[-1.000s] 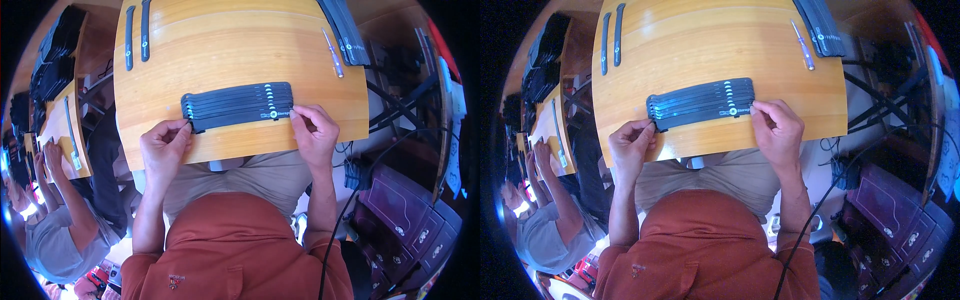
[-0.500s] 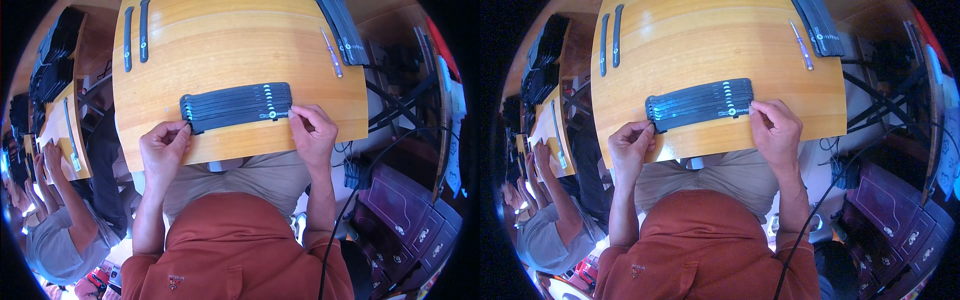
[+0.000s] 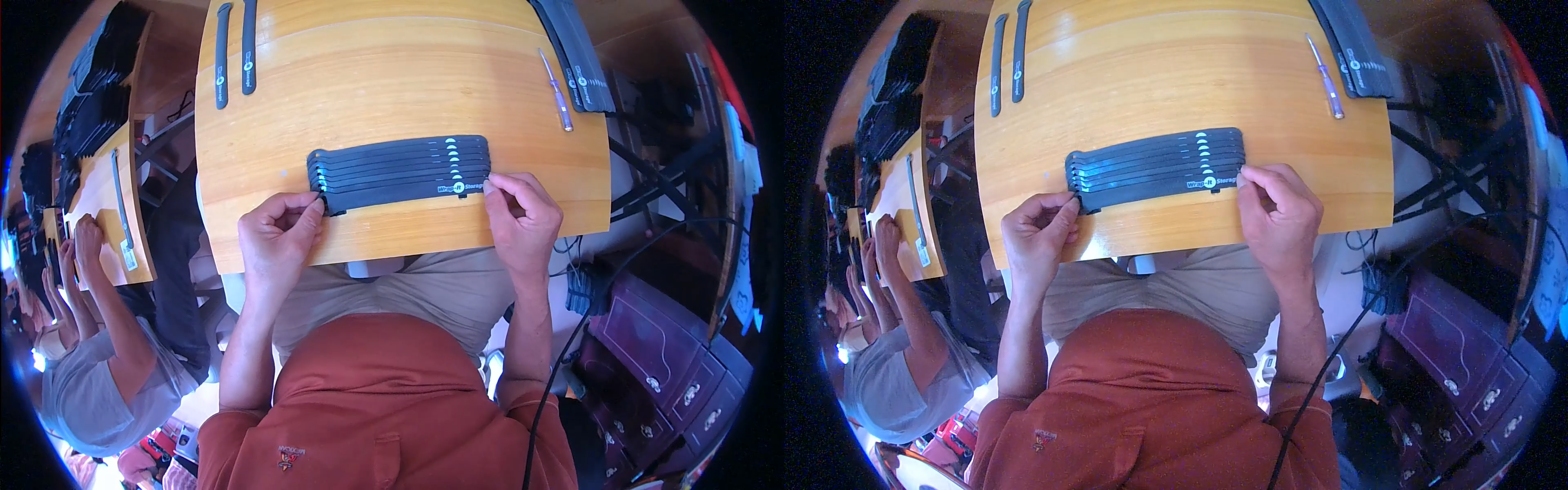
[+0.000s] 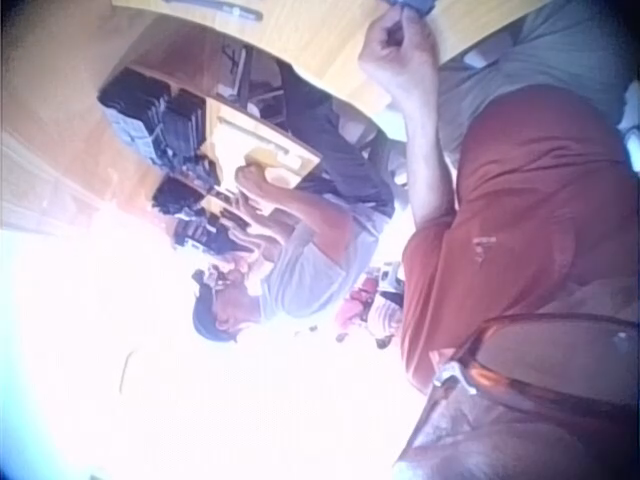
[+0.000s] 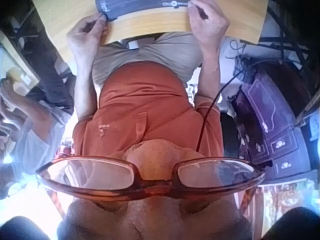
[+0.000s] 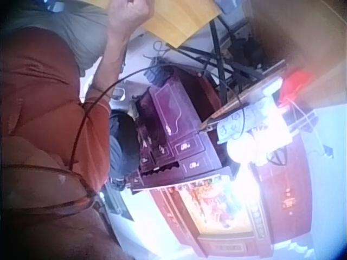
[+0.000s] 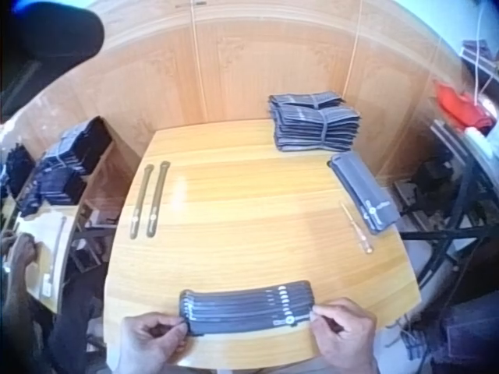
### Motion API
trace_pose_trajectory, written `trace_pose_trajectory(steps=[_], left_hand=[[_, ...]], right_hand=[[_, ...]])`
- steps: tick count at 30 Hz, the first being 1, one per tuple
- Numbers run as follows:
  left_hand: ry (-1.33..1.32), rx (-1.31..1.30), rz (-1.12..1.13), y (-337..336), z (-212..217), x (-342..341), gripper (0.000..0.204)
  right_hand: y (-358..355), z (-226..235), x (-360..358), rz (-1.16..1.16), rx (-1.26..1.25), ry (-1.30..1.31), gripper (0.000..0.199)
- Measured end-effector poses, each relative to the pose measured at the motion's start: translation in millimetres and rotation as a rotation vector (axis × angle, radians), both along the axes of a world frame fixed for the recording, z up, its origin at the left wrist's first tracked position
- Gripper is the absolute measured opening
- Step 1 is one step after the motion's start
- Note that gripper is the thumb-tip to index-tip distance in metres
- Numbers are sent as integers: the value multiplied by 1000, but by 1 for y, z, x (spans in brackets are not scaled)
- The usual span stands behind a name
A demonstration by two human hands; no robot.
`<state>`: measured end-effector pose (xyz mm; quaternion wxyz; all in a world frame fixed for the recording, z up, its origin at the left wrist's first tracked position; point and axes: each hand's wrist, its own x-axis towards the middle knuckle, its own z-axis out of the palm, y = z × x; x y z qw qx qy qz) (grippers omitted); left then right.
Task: The recorder aligns black textile straps with markings on a table and stacks them.
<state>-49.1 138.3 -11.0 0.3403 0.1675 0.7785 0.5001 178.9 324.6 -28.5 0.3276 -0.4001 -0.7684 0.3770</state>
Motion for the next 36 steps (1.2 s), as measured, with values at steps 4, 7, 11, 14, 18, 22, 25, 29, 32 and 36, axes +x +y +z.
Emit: trace_pose_trajectory(steps=[4, 7, 11, 14, 18, 22, 25, 29, 32, 36], left_hand=[[9, 14, -4, -1, -1, -1, 12], [44, -49, -11, 0, 2, 0, 12], [8, -36, 7, 2, 4, 1, 12], [-2, -19, -6, 2, 2, -1, 12], [-6, -38, 12, 4, 9, 2, 12], [-23, -50, 9, 4, 10, 1, 13], [-29, -62, 11, 5, 11, 1, 13], [-36, -22, 2, 3, 7, 1, 12], [-12, -13, -1, 2, 3, 1, 12], [36, -30, 2, 1, 3, 2, 12]], right_hand=[[0, -1, 0, 8, 8, -7, 11], [-1, -2, -1, 13, 2, 21, 12], [0, 0, -2, 16, 2, -2, 12], [1, 1, 0, 17, 2, -14, 12], [2, 4, -2, 27, 34, -70, 11], [2, 5, -3, 34, 41, -73, 10], [3, 7, -4, 43, 47, -75, 10], [4, 6, -3, 55, 91, -94, 10], [4, 7, -3, 64, 92, -96, 10], [5, 8, -3, 70, 80, -97, 11]])
